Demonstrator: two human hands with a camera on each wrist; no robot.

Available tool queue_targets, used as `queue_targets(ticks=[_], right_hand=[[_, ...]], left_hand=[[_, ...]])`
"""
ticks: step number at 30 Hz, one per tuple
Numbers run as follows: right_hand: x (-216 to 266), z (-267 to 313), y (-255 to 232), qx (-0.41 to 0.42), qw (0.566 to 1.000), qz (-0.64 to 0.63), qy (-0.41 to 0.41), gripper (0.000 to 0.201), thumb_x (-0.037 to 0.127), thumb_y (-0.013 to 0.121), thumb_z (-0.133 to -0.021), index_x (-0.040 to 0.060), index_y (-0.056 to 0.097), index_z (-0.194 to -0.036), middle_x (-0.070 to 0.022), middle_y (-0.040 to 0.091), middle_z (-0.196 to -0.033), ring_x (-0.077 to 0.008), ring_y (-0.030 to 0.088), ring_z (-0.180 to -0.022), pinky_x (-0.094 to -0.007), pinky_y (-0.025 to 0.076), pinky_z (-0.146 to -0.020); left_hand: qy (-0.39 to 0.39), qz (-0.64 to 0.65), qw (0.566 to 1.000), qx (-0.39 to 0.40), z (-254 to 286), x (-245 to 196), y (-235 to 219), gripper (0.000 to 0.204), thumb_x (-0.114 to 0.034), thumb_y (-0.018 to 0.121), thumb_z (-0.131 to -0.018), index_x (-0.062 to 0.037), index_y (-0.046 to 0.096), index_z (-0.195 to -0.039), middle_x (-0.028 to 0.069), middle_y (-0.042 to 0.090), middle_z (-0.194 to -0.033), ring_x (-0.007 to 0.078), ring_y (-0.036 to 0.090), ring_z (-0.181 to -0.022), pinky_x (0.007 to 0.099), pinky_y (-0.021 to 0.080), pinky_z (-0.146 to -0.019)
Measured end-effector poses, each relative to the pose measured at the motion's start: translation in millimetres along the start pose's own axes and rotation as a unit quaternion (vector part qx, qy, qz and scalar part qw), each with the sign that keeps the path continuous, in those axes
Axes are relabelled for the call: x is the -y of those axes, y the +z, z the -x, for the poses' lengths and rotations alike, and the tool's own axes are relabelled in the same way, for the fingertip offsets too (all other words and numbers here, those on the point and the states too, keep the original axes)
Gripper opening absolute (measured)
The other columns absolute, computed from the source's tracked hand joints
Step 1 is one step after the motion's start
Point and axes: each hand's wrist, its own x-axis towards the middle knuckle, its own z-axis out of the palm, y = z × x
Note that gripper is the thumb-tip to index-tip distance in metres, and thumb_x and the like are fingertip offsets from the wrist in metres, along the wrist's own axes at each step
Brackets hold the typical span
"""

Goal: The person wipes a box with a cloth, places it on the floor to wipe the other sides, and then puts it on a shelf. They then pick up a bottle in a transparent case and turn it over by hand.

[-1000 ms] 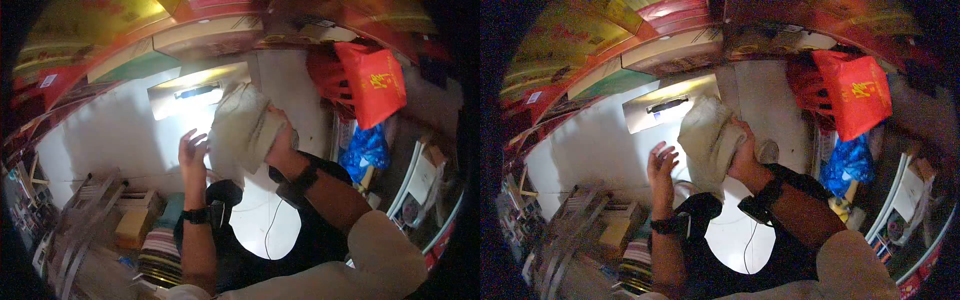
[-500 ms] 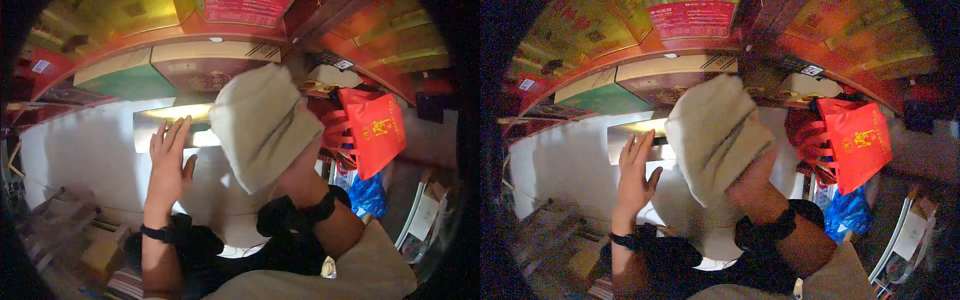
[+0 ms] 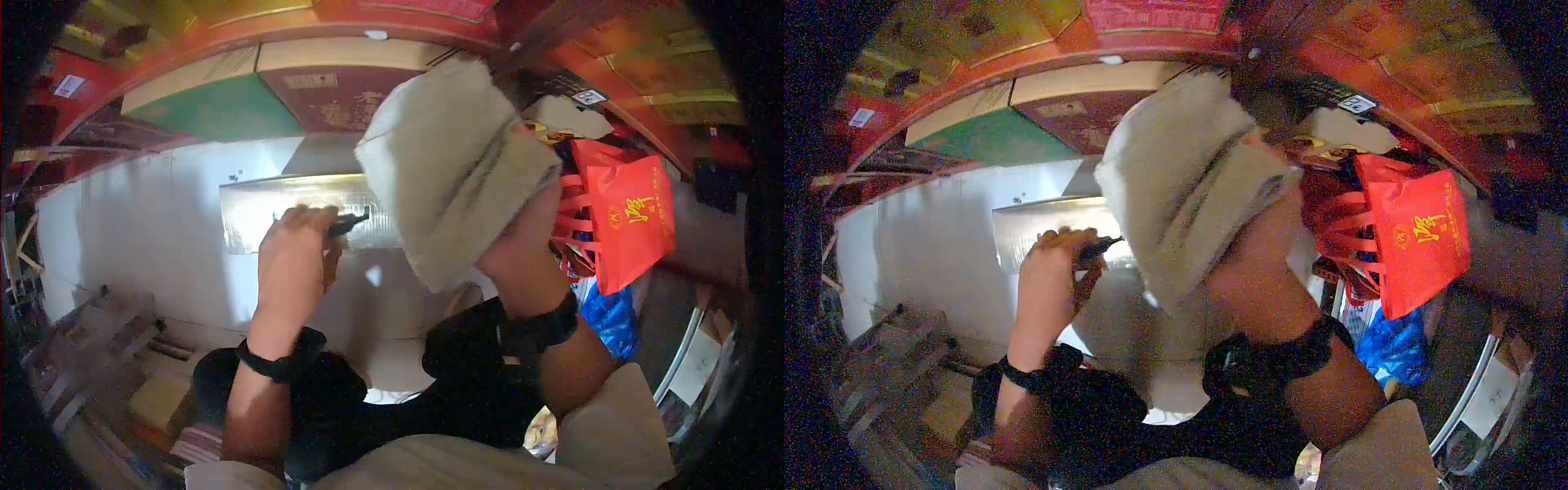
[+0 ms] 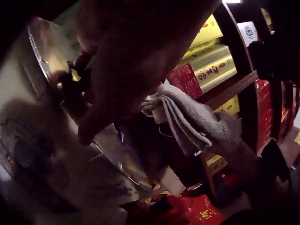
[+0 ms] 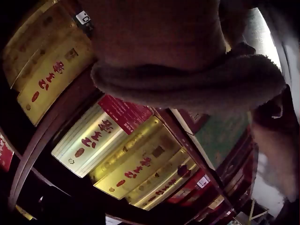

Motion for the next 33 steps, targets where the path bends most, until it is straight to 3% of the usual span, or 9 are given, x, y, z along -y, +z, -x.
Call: queue_targets(ticks=[11, 17, 20, 22, 23, 24, 26, 28, 33], right_hand=[[-3.4, -11.5, 0.1, -0.086, 0.983, 0.159, 0.042, 0.05, 0.045, 0.052, -0.095, 0.0077, 0.062, -0.127, -0.0123, 0.069, -0.12, -0.0342, 0.066, -0.112, -0.0466, 0.051, -0.103], [-15.3, -59.7, -43.0, -0.07, 0.942, 0.302, 0.131, 0.048, 0.046, 0.051, -0.096, 0.0073, 0.064, -0.122, -0.013, 0.07, -0.11, -0.0318, 0.069, -0.1, -0.0436, 0.054, -0.095], [-18.7, -107.7, -90.8, 0.123, 0.684, 0.713, -0.093, 0.044, 0.045, 0.049, -0.098, 0.0083, 0.064, -0.117, -0.0111, 0.069, -0.102, -0.0302, 0.067, -0.089, -0.0424, 0.055, -0.085], [-30.7, -154.7, -123.8, 0.052, 0.735, 0.65, 0.186, 0.041, 0.044, 0.049, -0.099, 0.008, 0.063, -0.112, -0.0101, 0.067, -0.093, -0.028, 0.064, -0.079, -0.0397, 0.054, -0.08], [-43.0, -164.9, -134.4, 0.05, 0.738, 0.647, 0.185, 0.041, 0.044, 0.049, -0.099, 0.008, 0.063, -0.112, -0.0101, 0.067, -0.093, -0.028, 0.064, -0.079, -0.0397, 0.054, -0.08], [-56.7, -174.7, -144.4, 0.105, 0.6, 0.769, 0.196, 0.04, 0.038, 0.054, -0.097, 0.0084, 0.062, -0.122, -0.0123, 0.065, -0.11, -0.0246, 0.064, -0.095, -0.0388, 0.054, -0.087], [-87.3, -177.1, -186.0, 0.224, 0.449, 0.862, 0.072, 0.051, 0.032, 0.06, -0.093, 0.0079, 0.057, -0.138, -0.0154, 0.06, -0.134, -0.0238, 0.06, -0.12, -0.039, 0.05, -0.101], [-103.0, -152.3, -211.8, 0.264, 0.406, 0.875, -0.025, 0.068, 0.028, 0.059, -0.092, 0.0078, 0.041, -0.155, -0.0172, 0.048, -0.154, -0.0325, 0.044, -0.143, -0.0407, 0.034, -0.119], [-96.5, -49.0, -181.3, 0.421, 0.44, 0.793, -0.008, 0.068, 0.033, 0.051, -0.096, 0.0129, 0.036, -0.16, -0.0169, 0.031, -0.166, -0.0378, 0.026, -0.154, -0.0571, 0.016, -0.125]], left_hand=[[-0.005, -0.047, 0.955, 0.293, 75.7, 5.6, 40.5, 0.017, -0.02, 0.065, -0.084, -0.0075, 0.076, -0.083, 0.0187, 0.074, -0.081, 0.0366, 0.074, -0.076, 0.0478, 0.058, -0.068], [0.029, -0.01, 0.969, 0.247, 110.6, -1.8, 54.6, 0.017, -0.019, 0.064, -0.081, -0.0091, 0.078, -0.079, 0.0142, 0.075, -0.081, 0.0319, 0.075, -0.081, 0.0454, 0.058, -0.065], [-0.015, -0.034, 0.961, 0.273, 114.2, -7.6, 63.0, 0.017, -0.018, 0.064, -0.083, -0.0096, 0.079, -0.083, 0.0132, 0.076, -0.084, 0.0302, 0.076, -0.084, 0.0445, 0.059, -0.068], [-0.036, -0.062, 0.945, 0.319, 115.9, -10.6, 65.7, 0.018, -0.018, 0.064, -0.084, -0.0095, 0.079, -0.086, 0.0131, 0.076, -0.087, 0.0296, 0.076, -0.086, 0.0445, 0.06, -0.07], [-0.09, -0.048, 0.939, 0.328, 116.7, -13.1, 65.1, 0.018, -0.018, 0.064, -0.086, -0.0092, 0.079, -0.089, 0.0137, 0.076, -0.091, 0.03, 0.075, -0.089, 0.0443, 0.06, -0.073], [-0.144, -0.034, 0.931, 0.335, 116.5, -15.0, 63.7, 0.019, -0.018, 0.063, -0.088, -0.009, 0.079, -0.091, 0.0143, 0.077, -0.095, 0.0304, 0.075, -0.092, 0.0441, 0.061, -0.076], [-0.125, -0.032, 0.931, 0.342, 114.8, -14.6, 57.5, 0.019, -0.017, 0.063, -0.089, -0.0081, 0.079, -0.093, 0.0146, 0.077, -0.098, 0.0305, 0.075, -0.094, 0.044, 0.061, -0.077], [-0.105, -0.026, 0.93, 0.35, 111.9, -17.3, 52.6, 0.019, -0.017, 0.063, -0.089, -0.0073, 0.079, -0.095, 0.0149, 0.077, -0.101, 0.0305, 0.075, -0.096, 0.0439, 0.061, -0.078], [-0.114, -0.017, 0.89, 0.441, 98.8, -9.1, 34.7, 0.019, -0.015, 0.064, -0.086, -0.0065, 0.078, -0.095, 0.0163, 0.076, -0.098, 0.0331, 0.075, -0.091, 0.0447, 0.06, -0.075]])
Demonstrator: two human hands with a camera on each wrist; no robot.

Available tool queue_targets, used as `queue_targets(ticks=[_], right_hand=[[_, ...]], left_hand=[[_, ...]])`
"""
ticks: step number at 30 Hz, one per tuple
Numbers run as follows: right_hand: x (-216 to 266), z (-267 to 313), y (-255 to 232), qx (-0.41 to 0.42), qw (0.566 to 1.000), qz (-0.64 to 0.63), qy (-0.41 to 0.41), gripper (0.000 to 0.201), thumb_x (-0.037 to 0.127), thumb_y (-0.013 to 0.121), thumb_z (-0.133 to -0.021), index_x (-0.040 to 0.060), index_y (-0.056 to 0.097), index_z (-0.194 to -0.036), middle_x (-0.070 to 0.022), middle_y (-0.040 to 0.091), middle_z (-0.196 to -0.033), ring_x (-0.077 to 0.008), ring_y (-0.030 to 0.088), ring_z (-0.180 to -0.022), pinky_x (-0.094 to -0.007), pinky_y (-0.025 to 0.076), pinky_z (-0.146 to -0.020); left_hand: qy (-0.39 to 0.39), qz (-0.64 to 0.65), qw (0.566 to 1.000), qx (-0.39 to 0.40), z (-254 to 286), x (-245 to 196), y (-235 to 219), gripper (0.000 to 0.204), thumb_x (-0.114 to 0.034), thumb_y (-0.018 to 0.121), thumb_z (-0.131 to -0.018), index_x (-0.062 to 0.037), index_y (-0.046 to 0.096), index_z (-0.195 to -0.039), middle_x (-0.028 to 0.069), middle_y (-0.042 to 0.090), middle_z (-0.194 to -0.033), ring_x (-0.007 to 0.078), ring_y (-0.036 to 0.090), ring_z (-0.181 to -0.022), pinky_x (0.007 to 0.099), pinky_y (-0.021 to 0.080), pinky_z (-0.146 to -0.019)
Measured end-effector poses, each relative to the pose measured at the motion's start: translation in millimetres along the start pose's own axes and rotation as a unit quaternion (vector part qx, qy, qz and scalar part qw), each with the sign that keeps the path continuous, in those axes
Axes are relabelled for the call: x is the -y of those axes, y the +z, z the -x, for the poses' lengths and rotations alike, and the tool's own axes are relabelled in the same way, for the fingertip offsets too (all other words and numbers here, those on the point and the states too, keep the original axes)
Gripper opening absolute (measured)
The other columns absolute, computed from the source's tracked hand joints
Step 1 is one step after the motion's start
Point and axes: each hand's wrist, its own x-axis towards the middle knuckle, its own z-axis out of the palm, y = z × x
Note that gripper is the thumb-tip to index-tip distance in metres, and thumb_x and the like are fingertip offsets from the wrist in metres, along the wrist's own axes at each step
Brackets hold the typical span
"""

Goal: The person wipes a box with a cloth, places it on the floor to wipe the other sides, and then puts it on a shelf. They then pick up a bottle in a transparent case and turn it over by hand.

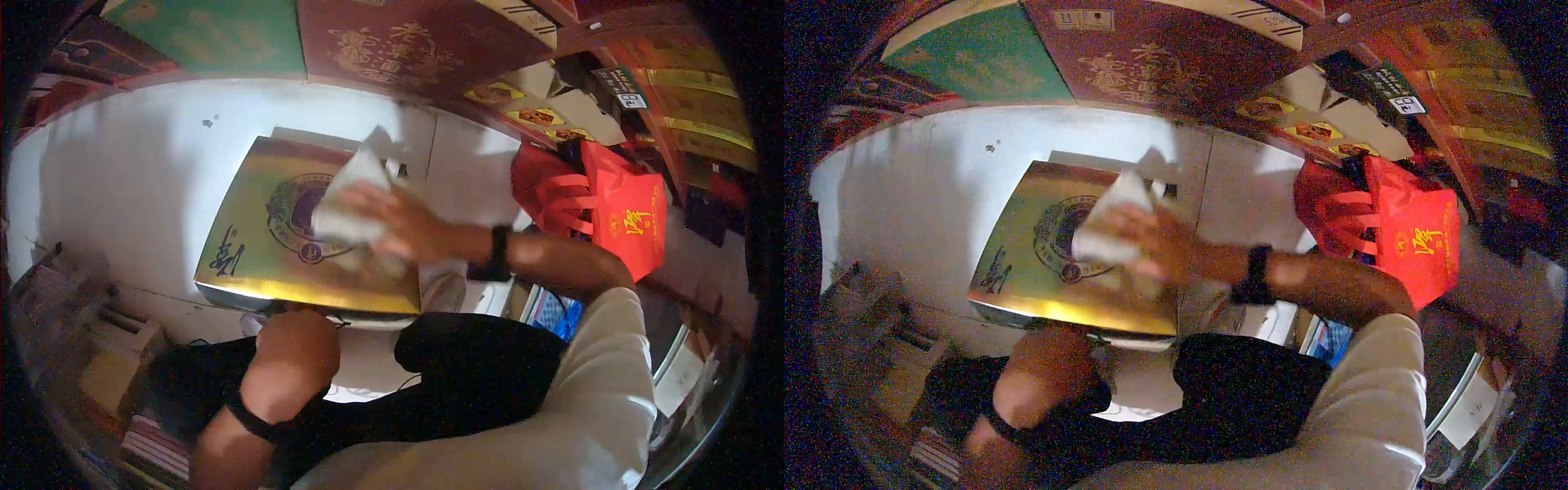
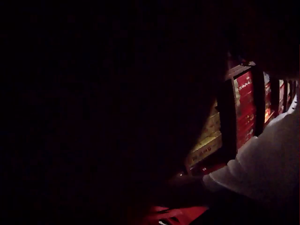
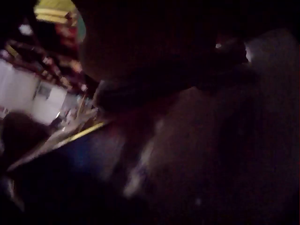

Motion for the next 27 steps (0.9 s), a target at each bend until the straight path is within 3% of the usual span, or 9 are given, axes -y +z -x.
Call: queue_targets(ticks=[6, 12, 14, 16, 17, 19, 24, 25, 27], right_hand=[[30.1, 8.6, 6.7, 0.068, 0.982, 0.083, -0.157, 0.074, 0.056, 0.039, -0.098, 0.0165, 0.036, -0.16, -0.0148, 0.027, -0.168, -0.0337, 0.021, -0.156, -0.0683, 0.001, -0.123], [-62.7, -113.9, 25.3, -0.01, 0.995, -0.047, 0.088, 0.077, 0.055, 0.041, -0.096, 0.0152, 0.03, -0.161, -0.0143, 0.025, -0.168, -0.0344, 0.018, -0.157, -0.0589, 0.008, -0.127], [-49.1, -141.3, 2.7, 0.081, 0.974, -0.141, 0.16, 0.079, 0.057, 0.038, -0.097, 0.0101, 0.03, -0.16, -0.0175, 0.023, -0.168, -0.0343, 0.014, -0.158, -0.056, 0.012, -0.127], [-89.3, -172.7, 26.8, 0.016, 0.982, -0.066, 0.177, 0.078, 0.06, 0.035, -0.098, 0.0053, 0.039, -0.153, -0.0187, 0.039, -0.159, -0.034, 0.031, -0.15, -0.0502, 0.026, -0.122], [-111.1, -185.6, 29.7, 0.1, 0.968, -0.154, 0.174, 0.077, 0.061, 0.034, -0.098, 0.0041, 0.042, -0.148, -0.0174, 0.045, -0.15, -0.0319, 0.04, -0.139, -0.0479, 0.031, -0.116], [-74.2, -170.4, -7.8, 0.148, 0.942, -0.278, 0.119, 0.069, 0.061, 0.033, -0.1, 0.003, 0.049, -0.134, -0.0124, 0.055, -0.126, -0.0253, 0.05, -0.11, -0.0437, 0.039, -0.099], [-76.2, -195.5, 38.7, 0.138, 0.962, -0.234, 0.024, 0.055, 0.046, 0.038, -0.103, 0.0065, 0.053, -0.138, -0.0159, 0.059, -0.127, -0.0293, 0.054, -0.116, -0.0446, 0.044, -0.1], [-36.7, -170.7, 31.5, 0.071, 0.997, -0.035, -0.002, 0.064, 0.045, 0.047, -0.098, 0.0068, 0.045, -0.15, -0.0232, 0.047, -0.15, -0.0368, 0.043, -0.14, -0.0486, 0.032, -0.119], [40.1, -121.2, 33.7, 0.052, 0.991, -0.009, -0.121, 0.073, 0.044, 0.056, -0.09, 0.0211, 0.04, -0.158, -0.0183, 0.034, -0.162, -0.0381, 0.027, -0.153, -0.0619, 0.017, -0.124]], left_hand=[[0.061, -0.012, 0.995, -0.075, -7.4, 10.8, 20.3, 0.016, -0.012, 0.062, -0.083, -0.0055, 0.077, -0.084, 0.0171, 0.074, -0.084, 0.0354, 0.074, -0.081, 0.0467, 0.059, -0.071], [0.059, -0.081, 0.992, -0.07, -1.5, 3.7, 5.8, 0.016, -0.011, 0.062, -0.084, -0.0048, 0.076, -0.081, 0.0192, 0.074, -0.082, 0.0365, 0.074, -0.08, 0.0467, 0.06, -0.07], [0.024, -0.051, 0.992, -0.114, 1.0, 1.9, -2.8, 0.016, -0.008, 0.06, -0.084, -0.0044, 0.076, -0.08, 0.0201, 0.073, -0.081, 0.0383, 0.073, -0.08, 0.0472, 0.059, -0.07], [0.03, -0.048, 0.993, -0.107, 7.3, -1.7, -14.7, 0.015, -0.008, 0.06, -0.085, -0.0045, 0.074, -0.082, 0.0197, 0.071, -0.08, 0.0387, 0.071, -0.081, 0.048, 0.057, -0.071], [0.047, -0.023, 0.983, -0.176, 8.4, -3.7, -14.0, 0.013, -0.009, 0.061, -0.085, -0.0047, 0.073, -0.082, 0.0191, 0.07, -0.08, 0.0382, 0.07, -0.081, 0.0484, 0.056, -0.072], [0.111, -0.005, 0.946, -0.304, 14.9, -0.7, -12.1, 0.011, -0.01, 0.061, -0.087, -0.0057, 0.071, -0.087, 0.0184, 0.066, -0.082, 0.0373, 0.067, -0.082, 0.0495, 0.054, -0.073], [0.102, 0.017, 0.966, -0.236, 8.2, 10.7, -3.0, 0.015, -0.01, 0.058, -0.088, -0.0065, 0.072, -0.091, 0.0194, 0.069, -0.09, 0.0386, 0.07, -0.086, 0.0484, 0.056, -0.074], [0.063, 0.007, 0.987, -0.151, 4.6, 13.2, 1.2, 0.016, -0.01, 0.056, -0.089, -0.0062, 0.072, -0.093, 0.0198, 0.071, -0.094, 0.0388, 0.07, -0.088, 0.0483, 0.056, -0.075], [0.067, 0.016, 0.985, -0.158, -0.5, 16.4, 14.8, 0.018, -0.01, 0.055, -0.09, -0.0053, 0.071, -0.094, 0.02, 0.072, -0.096, 0.0385, 0.071, -0.09, 0.0488, 0.057, -0.075]])
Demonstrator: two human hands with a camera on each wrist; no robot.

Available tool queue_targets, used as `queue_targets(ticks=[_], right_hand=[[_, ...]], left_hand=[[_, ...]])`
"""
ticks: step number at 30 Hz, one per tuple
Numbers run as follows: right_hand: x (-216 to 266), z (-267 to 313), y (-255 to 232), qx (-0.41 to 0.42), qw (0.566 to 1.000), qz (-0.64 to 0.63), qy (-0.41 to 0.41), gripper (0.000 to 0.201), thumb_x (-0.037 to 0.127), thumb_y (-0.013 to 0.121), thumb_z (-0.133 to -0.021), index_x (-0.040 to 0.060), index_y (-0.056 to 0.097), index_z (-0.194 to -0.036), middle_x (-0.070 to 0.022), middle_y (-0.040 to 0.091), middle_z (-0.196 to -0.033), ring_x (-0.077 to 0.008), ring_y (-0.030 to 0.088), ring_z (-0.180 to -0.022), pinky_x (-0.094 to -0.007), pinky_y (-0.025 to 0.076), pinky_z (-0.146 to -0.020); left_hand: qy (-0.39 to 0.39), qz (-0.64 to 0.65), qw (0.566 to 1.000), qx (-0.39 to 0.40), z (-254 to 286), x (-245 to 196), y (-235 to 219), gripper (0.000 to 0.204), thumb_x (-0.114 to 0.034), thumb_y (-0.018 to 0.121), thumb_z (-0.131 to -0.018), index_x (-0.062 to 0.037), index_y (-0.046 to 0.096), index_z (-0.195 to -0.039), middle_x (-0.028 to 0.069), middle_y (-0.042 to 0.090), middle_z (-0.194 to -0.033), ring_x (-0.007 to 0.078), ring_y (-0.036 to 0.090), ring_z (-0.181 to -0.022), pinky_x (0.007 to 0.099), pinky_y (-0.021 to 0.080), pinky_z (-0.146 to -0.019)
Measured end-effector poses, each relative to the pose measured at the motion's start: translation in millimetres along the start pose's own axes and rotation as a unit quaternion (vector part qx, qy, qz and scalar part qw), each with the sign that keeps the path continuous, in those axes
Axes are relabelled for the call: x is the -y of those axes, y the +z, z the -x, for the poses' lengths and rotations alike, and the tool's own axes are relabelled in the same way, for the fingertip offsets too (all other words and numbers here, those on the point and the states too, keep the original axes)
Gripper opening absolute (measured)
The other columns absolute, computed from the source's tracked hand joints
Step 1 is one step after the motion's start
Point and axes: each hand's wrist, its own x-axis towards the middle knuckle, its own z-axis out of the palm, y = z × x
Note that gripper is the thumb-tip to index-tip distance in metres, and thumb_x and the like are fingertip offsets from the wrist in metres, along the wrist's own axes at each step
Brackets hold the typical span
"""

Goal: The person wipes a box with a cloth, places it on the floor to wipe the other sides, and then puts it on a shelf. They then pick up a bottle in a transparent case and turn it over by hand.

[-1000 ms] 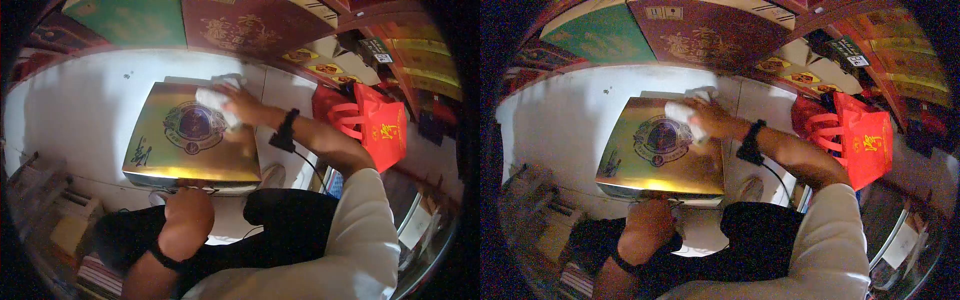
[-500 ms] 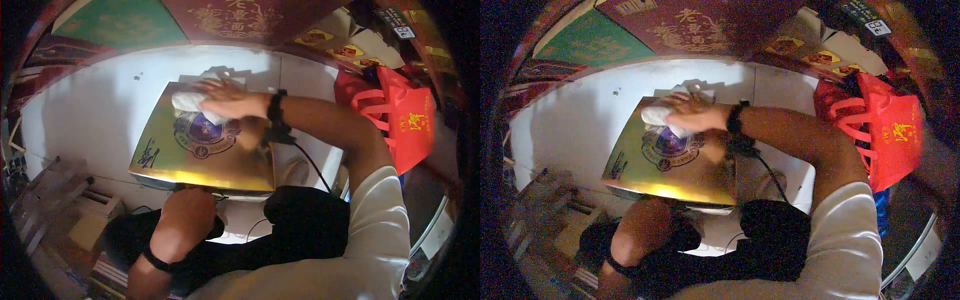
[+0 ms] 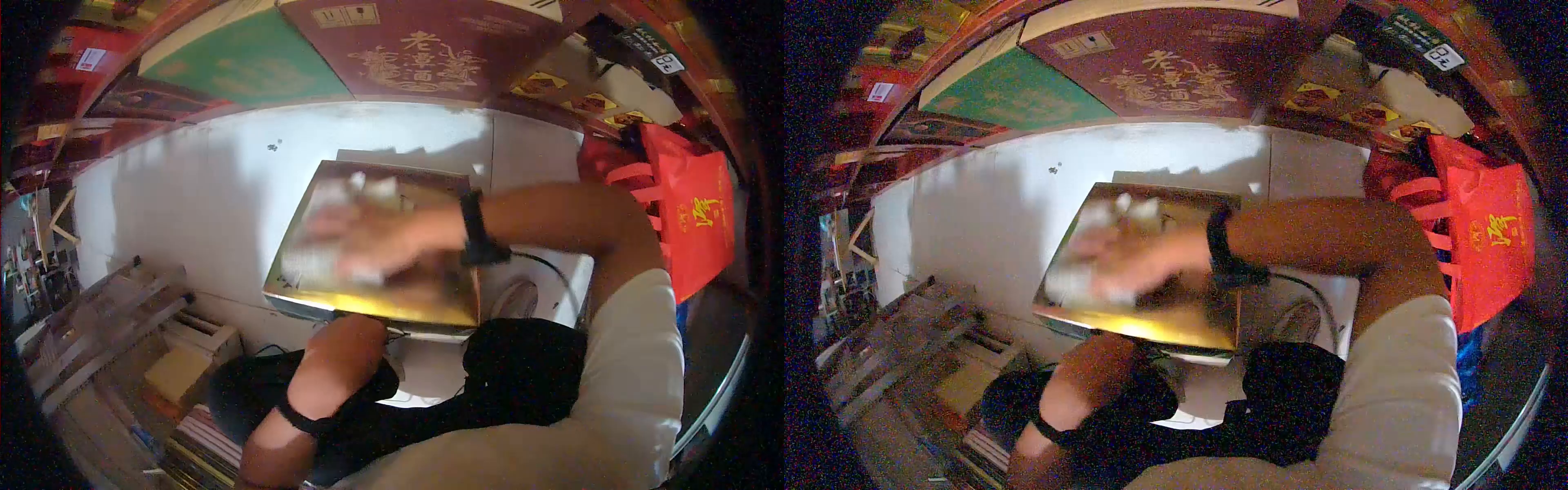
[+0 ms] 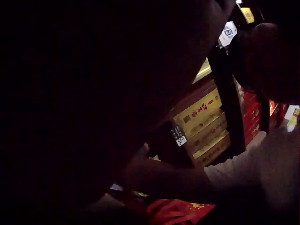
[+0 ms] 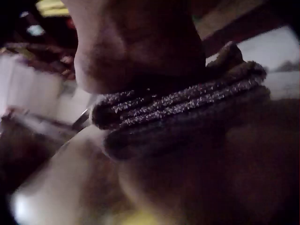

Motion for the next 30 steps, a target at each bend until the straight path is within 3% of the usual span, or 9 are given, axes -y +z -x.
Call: queue_targets(ticks=[1, 5, 6, 10, 14, 19, 22, 26, 30], right_hand=[[30.8, 13.1, -9.0, 0.035, 0.994, -0.012, -0.107, 0.075, 0.043, 0.056, -0.089, 0.027, 0.036, -0.16, -0.0146, 0.028, -0.167, -0.0378, 0.02, -0.156, -0.0706, 0.011, -0.122], [44.4, 20.6, -13.7, 0.107, 0.984, 0.008, -0.144, 0.071, 0.034, 0.058, -0.092, 0.0347, 0.036, -0.159, -0.0095, 0.022, -0.17, -0.0378, 0.017, -0.157, -0.0711, 0.013, -0.122], [33.1, 19.8, -24.9, 0.115, 0.983, -0.029, -0.136, 0.071, 0.031, 0.059, -0.092, 0.036, 0.035, -0.159, -0.0099, 0.022, -0.17, -0.0381, 0.018, -0.156, -0.0701, 0.013, -0.123], [-22.6, -9.1, -53.8, 0.209, 0.972, -0.039, 0.101, 0.077, 0.042, 0.046, -0.1, -0.0024, 0.025, -0.16, -0.0229, 0.024, -0.167, -0.0397, 0.02, -0.155, -0.0457, 0.017, -0.129], [-47.4, -24.6, -72.6, 0.293, 0.948, -0.026, 0.124, 0.082, 0.051, 0.037, -0.1, -0.0039, 0.023, -0.16, -0.0239, 0.018, -0.169, -0.0362, 0.018, -0.156, -0.0449, 0.018, -0.128], [-34.8, -37.9, -89.0, 0.206, 0.948, -0.009, 0.243, 0.075, 0.059, 0.037, -0.099, 0.0018, 0.05, -0.147, -0.0234, 0.052, -0.15, -0.0342, 0.05, -0.135, -0.0458, 0.037, -0.113], [-101.1, -47.9, -33.3, 0.061, 0.983, -0.032, 0.171, 0.068, 0.055, 0.037, -0.101, 0.0039, 0.056, -0.141, -0.023, 0.058, -0.143, -0.0351, 0.053, -0.132, -0.0464, 0.039, -0.112], [-24.4, -37.3, -35.4, 0.096, 0.987, -0.016, 0.131, 0.061, 0.043, 0.04, -0.099, 0.0216, 0.044, -0.156, -0.016, 0.023, -0.169, -0.0395, 0.015, -0.156, -0.0642, 0.012, -0.124], [64.2, -9.6, -3.6, 0.092, 0.987, -0.027, -0.128, 0.064, 0.041, 0.052, -0.096, 0.038, 0.038, -0.158, -0.0114, 0.02, -0.171, -0.0394, 0.014, -0.157, -0.0749, 0.005, -0.119]], left_hand=[[0.006, 0.01, 1.0, -0.006, 2.4, 2.1, 11.6, 0.019, -0.009, 0.054, -0.091, -0.0043, 0.071, -0.095, 0.0203, 0.073, -0.098, 0.0382, 0.072, -0.091, 0.0494, 0.058, -0.075], [-0.042, -0.065, 0.988, 0.131, -0.5, -3.1, 25.0, 0.023, -0.012, 0.053, -0.094, -0.0034, 0.073, -0.103, 0.0206, 0.075, -0.096, 0.0375, 0.075, -0.091, 0.0522, 0.06, -0.073], [-0.034, -0.027, 0.997, 0.062, -1.4, 2.1, 35.9, 0.023, -0.013, 0.055, -0.093, -0.0036, 0.074, -0.101, 0.0212, 0.075, -0.098, 0.0378, 0.075, -0.09, 0.0513, 0.06, -0.074], [-0.059, 0.008, 0.993, 0.107, 1.4, -7.4, 26.8, 0.023, -0.011, 0.054, -0.092, 0.0032, 0.071, -0.098, 0.028, 0.072, -0.096, 0.0426, 0.072, -0.091, 0.0515, 0.058, -0.078], [-0.072, 0.005, 0.989, 0.126, 4.8, -17.2, 20.3, 0.022, -0.011, 0.055, -0.091, 0.0011, 0.07, -0.101, 0.0252, 0.072, -0.1, 0.0424, 0.071, -0.092, 0.051, 0.058, -0.078], [-0.063, 0.055, 0.994, 0.067, 8.2, -19.4, 16.5, 0.022, -0.01, 0.057, -0.091, 0.0014, 0.068, -0.106, 0.0257, 0.072, -0.102, 0.042, 0.071, -0.095, 0.0505, 0.059, -0.079], [-0.058, 0.045, 0.99, 0.117, 4.2, -24.0, 1.7, 0.022, -0.01, 0.056, -0.092, 0.0004, 0.069, -0.105, 0.0262, 0.071, -0.104, 0.0427, 0.071, -0.095, 0.0504, 0.059, -0.078], [-0.004, 0.108, 0.994, -0.015, 16.1, -13.1, 14.8, 0.02, -0.01, 0.057, -0.09, -0.0006, 0.071, -0.101, 0.0253, 0.071, -0.098, 0.0427, 0.071, -0.091, 0.0508, 0.058, -0.076], [-0.009, 0.097, 0.993, 0.07, 15.5, -17.6, 17.9, 0.018, -0.012, 0.06, -0.089, -0.0014, 0.07, -0.099, 0.0237, 0.071, -0.091, 0.0429, 0.071, -0.085, 0.0517, 0.058, -0.073]])
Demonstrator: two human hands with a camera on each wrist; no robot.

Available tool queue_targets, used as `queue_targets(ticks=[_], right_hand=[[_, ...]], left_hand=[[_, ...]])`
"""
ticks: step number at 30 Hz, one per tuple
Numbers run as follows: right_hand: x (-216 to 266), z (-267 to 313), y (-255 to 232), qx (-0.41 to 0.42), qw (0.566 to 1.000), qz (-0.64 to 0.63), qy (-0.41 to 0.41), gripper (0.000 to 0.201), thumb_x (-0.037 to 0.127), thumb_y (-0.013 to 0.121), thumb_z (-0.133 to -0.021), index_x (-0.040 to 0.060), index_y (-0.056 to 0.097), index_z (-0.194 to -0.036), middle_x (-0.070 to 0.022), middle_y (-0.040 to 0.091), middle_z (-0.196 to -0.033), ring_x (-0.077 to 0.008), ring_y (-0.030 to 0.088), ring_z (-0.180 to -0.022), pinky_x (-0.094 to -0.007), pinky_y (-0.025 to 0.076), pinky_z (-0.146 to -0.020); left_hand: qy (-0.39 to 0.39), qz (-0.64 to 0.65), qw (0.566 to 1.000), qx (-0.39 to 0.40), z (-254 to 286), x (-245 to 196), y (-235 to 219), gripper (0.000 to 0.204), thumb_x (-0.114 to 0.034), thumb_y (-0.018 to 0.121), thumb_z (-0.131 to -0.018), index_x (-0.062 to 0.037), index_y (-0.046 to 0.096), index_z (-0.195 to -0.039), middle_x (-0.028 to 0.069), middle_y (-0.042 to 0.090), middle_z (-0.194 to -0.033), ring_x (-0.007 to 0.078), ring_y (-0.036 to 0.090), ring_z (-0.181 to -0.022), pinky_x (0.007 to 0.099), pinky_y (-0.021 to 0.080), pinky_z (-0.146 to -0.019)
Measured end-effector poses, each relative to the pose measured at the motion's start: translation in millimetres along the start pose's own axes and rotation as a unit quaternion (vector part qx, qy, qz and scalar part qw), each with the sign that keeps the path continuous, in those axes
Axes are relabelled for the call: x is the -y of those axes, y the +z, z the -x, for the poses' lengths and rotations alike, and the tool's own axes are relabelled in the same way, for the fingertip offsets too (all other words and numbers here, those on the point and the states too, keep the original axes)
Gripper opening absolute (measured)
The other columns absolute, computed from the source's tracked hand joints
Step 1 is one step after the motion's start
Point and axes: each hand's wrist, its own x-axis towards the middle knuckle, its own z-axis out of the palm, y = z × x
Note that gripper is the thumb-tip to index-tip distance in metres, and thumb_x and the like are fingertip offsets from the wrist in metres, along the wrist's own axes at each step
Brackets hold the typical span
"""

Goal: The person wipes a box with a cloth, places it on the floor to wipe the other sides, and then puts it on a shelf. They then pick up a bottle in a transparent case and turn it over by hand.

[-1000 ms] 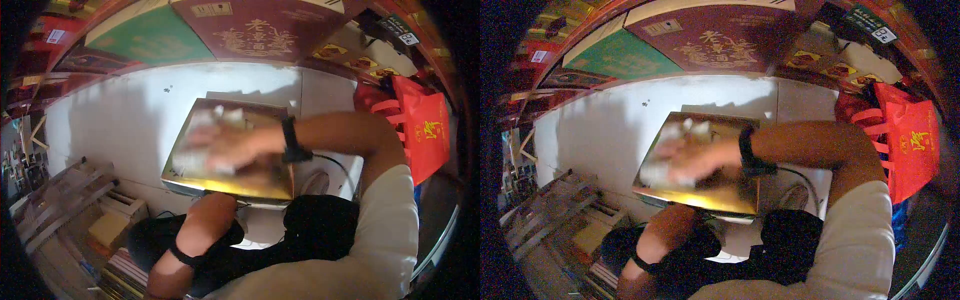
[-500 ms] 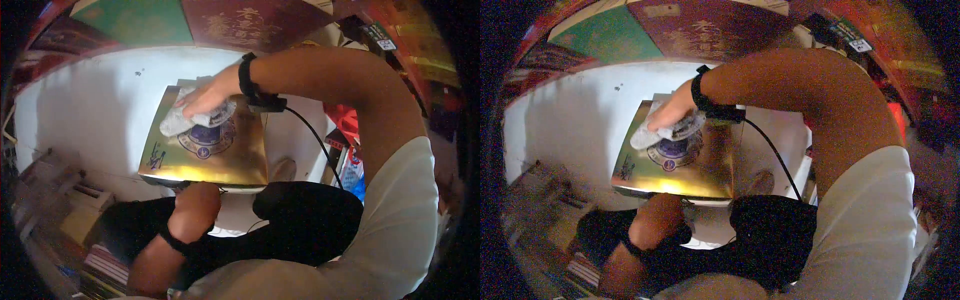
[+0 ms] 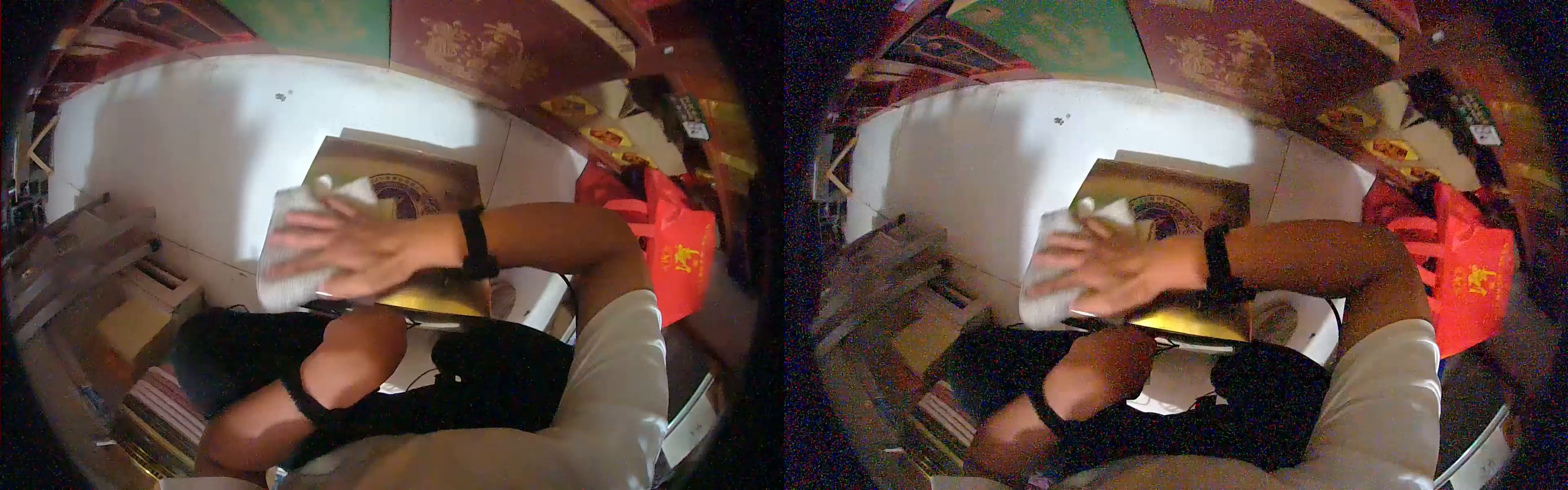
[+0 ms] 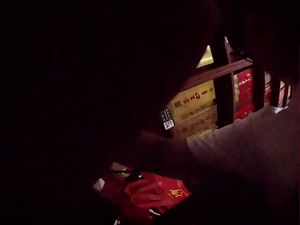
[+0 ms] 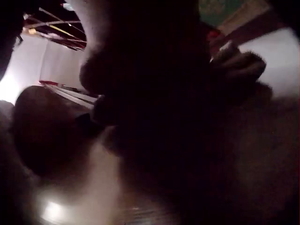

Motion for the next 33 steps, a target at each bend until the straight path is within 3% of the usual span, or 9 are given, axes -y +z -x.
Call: queue_targets(ticks=[3, 5, 10, 14, 19, 25, 28, 30, 33], right_hand=[[0.1, -7.1, 23.1, 0.02, 0.998, 0.034, -0.045, 0.059, 0.044, 0.049, -0.099, 0.0391, 0.041, -0.157, -0.0078, 0.022, -0.17, -0.0375, 0.014, -0.157, -0.0759, 0.007, -0.118], [-28.7, -16.2, 30.2, -0.003, 1.0, 0.014, -0.021, 0.058, 0.044, 0.05, -0.098, 0.039, 0.042, -0.156, -0.0069, 0.023, -0.17, -0.0362, 0.013, -0.158, -0.0751, 0.007, -0.119], [-81.3, -30.2, 8.0, 0.023, 0.98, -0.004, 0.197, 0.056, 0.046, 0.046, -0.1, 0.0384, 0.043, -0.155, -0.0087, 0.021, -0.17, -0.0345, 0.01, -0.159, -0.0723, 0.003, -0.121], [-45.4, -15.3, 4.4, -0.011, 0.998, -0.043, 0.052, 0.057, 0.042, 0.046, -0.099, 0.0379, 0.042, -0.156, -0.0101, 0.016, -0.172, -0.0378, 0.007, -0.158, -0.0726, -0.001, -0.121], [12.2, 47.1, -7.0, 0.027, 0.998, -0.028, -0.042, 0.068, 0.032, 0.052, -0.088, 0.0342, 0.045, -0.155, -0.0112, 0.014, -0.172, -0.0419, 0.005, -0.158, -0.0743, -0.002, -0.12], [-5.3, 136.0, -13.4, -0.029, 0.999, -0.006, 0.018, 0.071, 0.038, 0.05, -0.087, 0.027, 0.045, -0.157, -0.0145, 0.017, -0.171, -0.0425, 0.013, -0.157, -0.0725, 0.004, -0.121], [-69.3, 179.7, -4.4, -0.162, 0.972, -0.094, 0.144, 0.066, 0.03, 0.047, -0.093, 0.0143, 0.042, -0.157, -0.0175, 0.034, -0.163, -0.0347, 0.029, -0.151, -0.0556, 0.023, -0.121], [-136.5, 206.5, 7.4, -0.212, 0.898, -0.291, 0.254, 0.06, 0.025, 0.046, -0.097, 0.0071, 0.043, -0.155, -0.0124, 0.051, -0.149, -0.0232, 0.046, -0.136, -0.0404, 0.036, -0.113], [-167.7, 220.6, 23.9, -0.266, 0.808, -0.42, 0.316, 0.055, 0.024, 0.047, -0.1, 0.0021, 0.047, -0.15, -0.005, 0.061, -0.132, -0.0139, 0.054, -0.114, -0.0318, 0.043, -0.1]], left_hand=[[0.034, -0.087, 0.995, 0.028, 2.7, 5.8, 24.2, 0.019, -0.014, 0.062, -0.087, -0.002, 0.07, -0.1, 0.0238, 0.071, -0.093, 0.0429, 0.071, -0.079, 0.0525, 0.058, -0.066], [0.047, -0.144, 0.985, -0.084, 4.7, 1.4, 37.1, 0.012, -0.011, 0.062, -0.084, -0.0099, 0.072, -0.079, 0.0122, 0.07, -0.08, 0.0259, 0.071, -0.07, 0.0369, 0.055, -0.055], [-0.039, -0.049, 0.997, 0.038, -5.6, 2.2, 11.0, 0.02, -0.014, 0.056, -0.094, 0.0011, 0.069, -0.09, 0.0178, 0.07, -0.082, 0.0414, 0.07, -0.082, 0.0477, 0.058, -0.073], [0.085, -0.092, 0.991, -0.055, 4.5, 15.1, 9.9, 0.022, -0.017, 0.058, -0.095, 0.0028, 0.066, -0.099, 0.0207, 0.07, -0.086, 0.0395, 0.071, -0.086, 0.0475, 0.058, -0.076], [0.02, -0.08, 0.996, 0.032, 14.2, 1.8, -14.5, 0.026, -0.021, 0.06, -0.094, 0.0031, 0.065, -0.104, 0.0253, 0.069, -0.089, 0.0386, 0.07, -0.093, 0.0491, 0.057, -0.08], [-0.015, -0.054, 0.996, 0.068, 1.1, -4.8, -27.9, 0.023, -0.017, 0.059, -0.094, 0.0001, 0.063, -0.109, 0.0238, 0.069, -0.094, 0.0404, 0.068, -0.096, 0.0497, 0.056, -0.082], [0.014, -0.069, 0.995, 0.072, -5.1, 2.7, -27.9, 0.028, -0.019, 0.06, -0.094, -0.0019, 0.06, -0.117, 0.0215, 0.068, -0.1, 0.0401, 0.066, -0.098, 0.0488, 0.053, -0.086], [0.03, -0.077, 0.996, 0.041, -3.4, -0.3, -31.7, 0.03, -0.019, 0.06, -0.095, -0.002, 0.059, -0.119, 0.0208, 0.067, -0.1, 0.0395, 0.065, -0.098, 0.0484, 0.052, -0.086], [0.079, -0.112, 0.988, -0.065, -3.5, -7.4, -41.2, 0.027, -0.019, 0.062, -0.095, -0.0016, 0.058, -0.115, 0.0199, 0.065, -0.099, 0.0393, 0.064, -0.096, 0.0484, 0.051, -0.086]])
